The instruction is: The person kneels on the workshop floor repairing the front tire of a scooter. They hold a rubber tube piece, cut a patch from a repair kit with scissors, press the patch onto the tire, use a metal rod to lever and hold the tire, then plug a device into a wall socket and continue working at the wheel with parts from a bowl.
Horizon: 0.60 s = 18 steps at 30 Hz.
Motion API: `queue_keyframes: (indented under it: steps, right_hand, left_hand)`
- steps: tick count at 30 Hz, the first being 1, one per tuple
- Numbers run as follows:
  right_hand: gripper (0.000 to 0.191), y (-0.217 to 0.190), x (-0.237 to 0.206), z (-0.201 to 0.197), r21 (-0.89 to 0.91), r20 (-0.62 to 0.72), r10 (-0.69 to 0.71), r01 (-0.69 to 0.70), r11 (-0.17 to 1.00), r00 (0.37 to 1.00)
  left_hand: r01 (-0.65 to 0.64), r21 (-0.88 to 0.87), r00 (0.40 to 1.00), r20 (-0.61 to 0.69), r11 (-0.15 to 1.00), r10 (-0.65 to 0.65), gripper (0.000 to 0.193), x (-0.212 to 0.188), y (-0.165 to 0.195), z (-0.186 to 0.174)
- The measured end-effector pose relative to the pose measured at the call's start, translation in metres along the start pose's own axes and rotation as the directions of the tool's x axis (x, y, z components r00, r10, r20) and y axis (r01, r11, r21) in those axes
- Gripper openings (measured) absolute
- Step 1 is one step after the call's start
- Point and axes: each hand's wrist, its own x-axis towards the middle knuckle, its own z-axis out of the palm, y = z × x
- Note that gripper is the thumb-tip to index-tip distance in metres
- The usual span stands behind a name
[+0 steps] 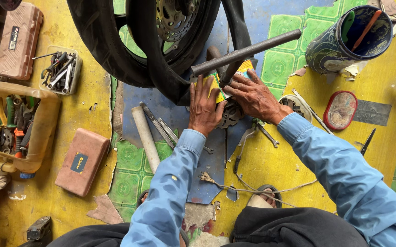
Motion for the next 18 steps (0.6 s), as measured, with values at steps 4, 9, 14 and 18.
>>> queue_keyframes:
  steps: [4,9,14,18]
  right_hand:
    - [0.040,-0.001,0.000,-0.001,-0.038,0.007,-0.025,0.025,0.999,1.000]
    - [0.036,-0.005,0.000,0.001,0.001,-0.030,-0.003,0.003,1.000,1.000]
    - [0.034,-0.008,-0.002,0.002,0.019,-0.119,-0.025,0.028,0.999,0.993]
    - [0.033,-0.010,-0.003,0.005,-0.016,-0.134,-0.033,0.031,0.999,0.990]
  left_hand:
    - [-0.012,-0.020,1.000,0.022,1.000,0.013,0.053,0.007,-0.002,-0.010]
    - [-0.010,-0.025,0.998,0.055,1.000,0.011,0.061,0.012,-0.005,-0.013]
    - [-0.037,-0.028,0.997,0.063,0.999,0.038,0.062,0.010,-0.006,-0.012]
    - [-0.067,-0.003,0.997,0.029,0.998,0.067,0.058,0.006,-0.008,-0.012]
